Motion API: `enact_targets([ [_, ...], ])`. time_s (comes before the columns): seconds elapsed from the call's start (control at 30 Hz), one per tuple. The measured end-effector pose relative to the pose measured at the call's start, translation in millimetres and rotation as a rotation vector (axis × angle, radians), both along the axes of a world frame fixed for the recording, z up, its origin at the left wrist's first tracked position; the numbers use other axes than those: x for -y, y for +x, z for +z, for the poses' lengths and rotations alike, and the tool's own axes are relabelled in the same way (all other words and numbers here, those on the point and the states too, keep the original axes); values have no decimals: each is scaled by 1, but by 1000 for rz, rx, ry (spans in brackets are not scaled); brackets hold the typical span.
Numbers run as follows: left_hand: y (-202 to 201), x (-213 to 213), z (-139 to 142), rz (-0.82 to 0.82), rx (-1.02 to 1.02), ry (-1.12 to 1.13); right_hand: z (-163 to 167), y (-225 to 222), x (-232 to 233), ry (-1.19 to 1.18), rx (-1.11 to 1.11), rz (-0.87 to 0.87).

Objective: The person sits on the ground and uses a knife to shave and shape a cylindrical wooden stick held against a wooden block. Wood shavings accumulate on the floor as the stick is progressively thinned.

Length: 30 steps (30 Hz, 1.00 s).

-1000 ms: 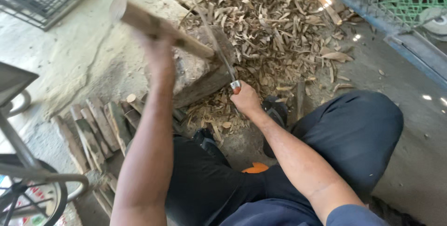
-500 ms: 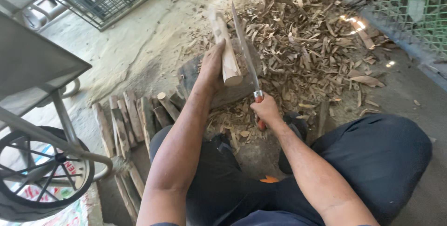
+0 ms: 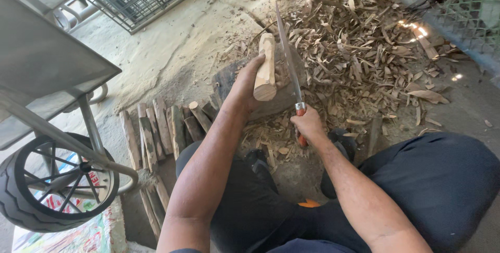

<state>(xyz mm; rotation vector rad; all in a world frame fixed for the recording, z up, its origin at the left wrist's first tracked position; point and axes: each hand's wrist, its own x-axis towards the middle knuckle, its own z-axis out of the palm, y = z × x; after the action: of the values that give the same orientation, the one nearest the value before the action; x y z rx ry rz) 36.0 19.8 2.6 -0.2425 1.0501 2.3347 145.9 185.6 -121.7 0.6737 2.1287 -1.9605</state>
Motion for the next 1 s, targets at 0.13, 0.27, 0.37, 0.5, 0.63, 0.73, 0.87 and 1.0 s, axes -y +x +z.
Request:
enact_targets([
  [0.13,9,8,15,18,-54,-143,3,0,7,-102,1,16],
  [0.27,15,32,27,-70,-54,-87,7,0,15,-361,34,-44],
  [0.37,13,51,28,-42,-51,83,10,0,19,-401,51,-51],
  [0.5,4,63,19,43,1,45,10,0,22,-392,50,-34],
  [0.63,-2,65,13,-25,-27,-15,7,-1,20,-419,64,-46],
  [0.73,-5,65,13,-60,-107,-14,3,-2,18,-417,47,-42],
  [0.87,-12,62,17,-72,-257,39,-2,1,15,-361,30,-14],
  [1.0,-25,57,17,-29,-382,-166,-3,5,11,-324,34,-49],
])
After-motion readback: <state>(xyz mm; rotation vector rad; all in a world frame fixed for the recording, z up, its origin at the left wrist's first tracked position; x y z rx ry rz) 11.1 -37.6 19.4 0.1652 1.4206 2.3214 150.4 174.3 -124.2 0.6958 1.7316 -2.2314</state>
